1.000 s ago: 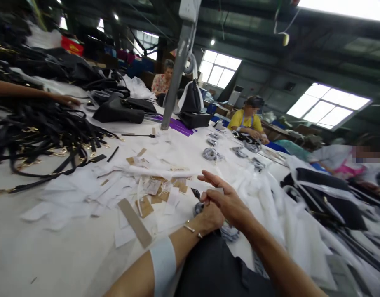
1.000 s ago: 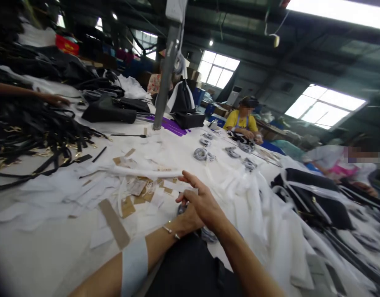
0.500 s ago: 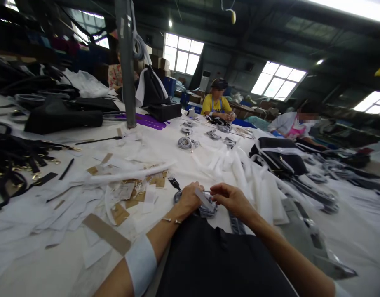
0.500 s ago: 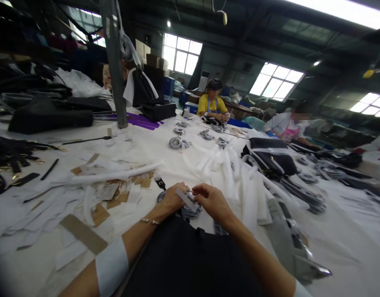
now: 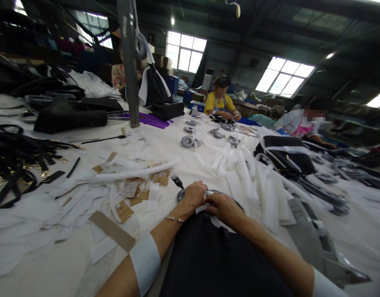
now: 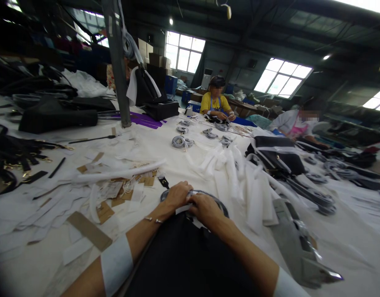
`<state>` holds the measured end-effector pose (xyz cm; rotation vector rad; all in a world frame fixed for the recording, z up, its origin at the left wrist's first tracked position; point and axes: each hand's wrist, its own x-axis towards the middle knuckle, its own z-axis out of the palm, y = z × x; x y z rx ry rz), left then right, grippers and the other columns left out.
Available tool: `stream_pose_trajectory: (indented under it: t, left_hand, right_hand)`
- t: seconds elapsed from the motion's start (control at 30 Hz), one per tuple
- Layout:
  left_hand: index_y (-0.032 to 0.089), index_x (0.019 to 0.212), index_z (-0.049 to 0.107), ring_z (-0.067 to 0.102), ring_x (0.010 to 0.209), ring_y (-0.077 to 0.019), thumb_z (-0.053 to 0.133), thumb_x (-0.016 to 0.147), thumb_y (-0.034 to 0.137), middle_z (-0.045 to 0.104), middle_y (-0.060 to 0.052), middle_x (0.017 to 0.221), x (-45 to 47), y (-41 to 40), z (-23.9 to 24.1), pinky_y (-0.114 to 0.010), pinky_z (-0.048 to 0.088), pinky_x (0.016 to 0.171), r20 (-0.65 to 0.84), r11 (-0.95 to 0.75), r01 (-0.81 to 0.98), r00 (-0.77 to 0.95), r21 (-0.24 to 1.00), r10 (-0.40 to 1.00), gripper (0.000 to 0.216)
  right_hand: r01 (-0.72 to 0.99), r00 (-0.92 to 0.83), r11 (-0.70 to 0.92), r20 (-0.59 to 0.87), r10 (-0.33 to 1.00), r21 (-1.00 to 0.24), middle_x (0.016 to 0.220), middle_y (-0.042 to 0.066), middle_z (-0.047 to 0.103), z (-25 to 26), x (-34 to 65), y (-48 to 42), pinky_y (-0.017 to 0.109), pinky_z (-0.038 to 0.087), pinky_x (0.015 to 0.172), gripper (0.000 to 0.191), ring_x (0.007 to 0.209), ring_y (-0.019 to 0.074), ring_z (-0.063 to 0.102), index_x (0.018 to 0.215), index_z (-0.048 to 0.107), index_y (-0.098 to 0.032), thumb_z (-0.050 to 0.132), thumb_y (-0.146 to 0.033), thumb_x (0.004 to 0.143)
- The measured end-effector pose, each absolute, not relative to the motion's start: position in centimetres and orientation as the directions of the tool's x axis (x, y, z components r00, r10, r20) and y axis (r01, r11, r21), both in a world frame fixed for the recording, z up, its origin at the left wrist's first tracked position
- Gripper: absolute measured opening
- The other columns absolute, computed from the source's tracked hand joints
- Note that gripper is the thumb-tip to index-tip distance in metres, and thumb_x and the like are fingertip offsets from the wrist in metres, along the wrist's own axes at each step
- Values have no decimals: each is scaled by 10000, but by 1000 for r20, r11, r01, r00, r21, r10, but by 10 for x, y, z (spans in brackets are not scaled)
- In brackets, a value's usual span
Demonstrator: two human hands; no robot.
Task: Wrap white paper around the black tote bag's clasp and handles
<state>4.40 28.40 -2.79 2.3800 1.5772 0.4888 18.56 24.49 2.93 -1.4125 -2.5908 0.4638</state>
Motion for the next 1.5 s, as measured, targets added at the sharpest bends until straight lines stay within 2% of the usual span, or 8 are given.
stream_pose_trajectory:
  t: [0.13,0.33,0.5,0.83,1.03,1.17,1.33,1.5]
  left_hand:
    - [165,937,652,584,950,-215,526,850,263,622,-84,966,42,281,-26,-307,478,820,158,-394,840,361,375,919,182]
    - [171,966,630,569,984,-212,532,828,202,609,-77,1006,41,277,-23,-312,470,838,199,-399,842,348,363,916,172]
    - [170,961,625,574,976,-214,524,826,182,611,-78,997,42,278,-22,-313,473,826,185,-388,849,342,359,921,170]
    - [179,934,653,568,963,-223,546,777,203,628,-85,996,33,284,-30,-323,478,833,182,-346,831,295,436,938,191]
    - [184,978,661,564,978,-246,526,795,247,627,-96,1011,35,283,-27,-354,476,828,183,-335,794,281,508,942,237]
    - [171,971,658,570,980,-247,480,834,246,632,-108,1010,36,277,-15,-353,474,822,223,-357,773,279,524,934,237]
    - [162,934,652,580,986,-255,466,834,233,640,-115,1006,37,279,-13,-357,484,818,250,-355,776,258,521,933,223]
    - [141,1003,643,596,983,-266,552,766,317,651,-136,1049,34,282,-12,-356,490,843,242,-361,746,270,560,932,308]
  right_hand:
    - [735,-567,530,46,822,-423,826,17,671,32,192,248,265,435,738,186,770,168,616,832,709,-230,579,-113,767]
    - [553,-178,196,115,977,-810,642,-6,628,53,208,259,241,404,513,186,543,133,542,782,659,-200,664,-384,757]
    - [399,-212,186,107,971,-898,674,10,652,45,201,257,257,456,537,195,577,152,576,753,613,-191,684,-373,740]
    - [677,-414,529,328,849,-513,672,1,612,5,204,257,262,469,618,158,639,167,589,718,558,-215,536,-275,863]
    - [655,-539,718,519,664,-237,1147,77,651,-15,205,272,406,523,864,202,1055,271,613,744,612,-247,534,-66,703]
    - [691,-504,694,551,665,-204,1138,73,667,-32,205,282,388,529,877,313,1069,254,623,862,618,-250,475,-34,686]
    - [739,-490,651,526,696,-173,880,39,698,-38,207,296,317,551,675,264,815,220,683,977,584,-258,472,-118,783]
    - [685,-564,722,558,608,-93,1012,48,707,-38,217,306,310,579,718,375,904,223,696,1141,551,-268,512,-134,793]
